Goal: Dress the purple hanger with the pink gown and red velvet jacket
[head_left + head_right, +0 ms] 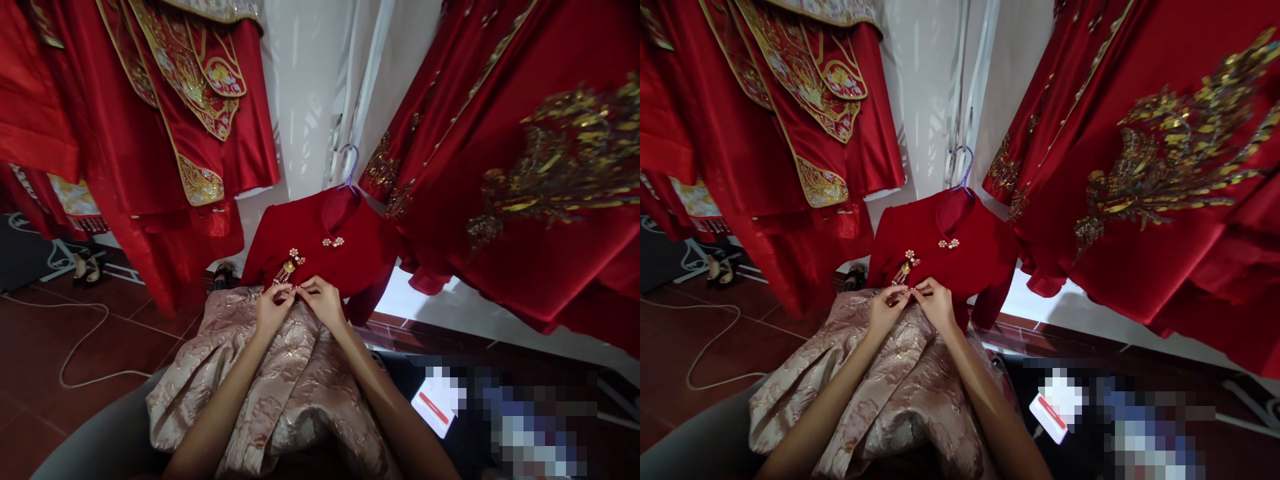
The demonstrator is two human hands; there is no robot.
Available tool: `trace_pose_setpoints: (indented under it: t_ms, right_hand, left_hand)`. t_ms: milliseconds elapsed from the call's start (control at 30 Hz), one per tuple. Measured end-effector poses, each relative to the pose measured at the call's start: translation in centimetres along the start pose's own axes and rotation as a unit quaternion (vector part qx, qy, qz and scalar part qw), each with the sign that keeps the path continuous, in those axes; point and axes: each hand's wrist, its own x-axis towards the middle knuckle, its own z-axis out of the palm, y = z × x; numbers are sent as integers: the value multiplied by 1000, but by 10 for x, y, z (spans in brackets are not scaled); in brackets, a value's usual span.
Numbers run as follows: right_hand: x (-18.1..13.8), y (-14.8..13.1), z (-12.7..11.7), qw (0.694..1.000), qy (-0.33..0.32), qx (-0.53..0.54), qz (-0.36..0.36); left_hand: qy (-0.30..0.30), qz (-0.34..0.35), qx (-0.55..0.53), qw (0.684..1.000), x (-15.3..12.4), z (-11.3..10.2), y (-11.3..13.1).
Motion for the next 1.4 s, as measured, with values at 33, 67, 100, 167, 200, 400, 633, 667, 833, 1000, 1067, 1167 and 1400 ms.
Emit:
trace_pose_setpoints:
  t_ms: [33, 67, 100, 167, 200, 400, 633, 667, 833, 1000, 1067, 1167, 1400]
  right_hand:
    - [0, 0, 0, 1000, 0, 0, 0]
    - [-1, -1, 1, 1000, -2, 1, 0]
    - [-1, -1, 1, 1000, -2, 2, 2]
    - [-2, -3, 3, 1000, 0, 6, 9]
    - [-2, -3, 3, 1000, 2, 8, 13]
    - [-4, -3, 7, 1000, 7, 13, 16]
    - [-6, 5, 12, 1000, 27, 9, -11]
    - [-7, 7, 13, 999, 30, 7, -15]
    - [-6, 8, 14, 999, 30, -8, -15]
    - [2, 0, -5, 998, -41, -42, -9]
    - [4, -4, -15, 997, -46, -56, -16]
    - [7, -9, -30, 998, -20, -59, -30]
    - [9, -13, -43, 998, 11, -38, -39]
  left_hand:
    - [-4, 4, 3, 1000, 0, 0, -1]
    - [-7, 7, 5, 1000, 0, -1, -3]
    - [-9, 8, 7, 1000, 0, -1, -4]
    - [-14, 10, 9, 1000, 0, -1, -8]
    - [-16, 10, 10, 1000, 0, -1, -9]
    - [-18, 12, 20, 1000, 1, -2, -12]
    - [-14, -3, 33, 999, 2, -6, -2]
    - [-14, -4, 30, 999, 1, -6, -1]
    - [-19, 5, 29, 999, 1, -5, -6]
    - [6, 22, 30, 999, 1, -3, -9]
    - [23, 28, 44, 998, 1, -3, -8]
    - [46, 42, 70, 996, 1, -4, -7]
    - [43, 71, 93, 992, 0, -4, -7]
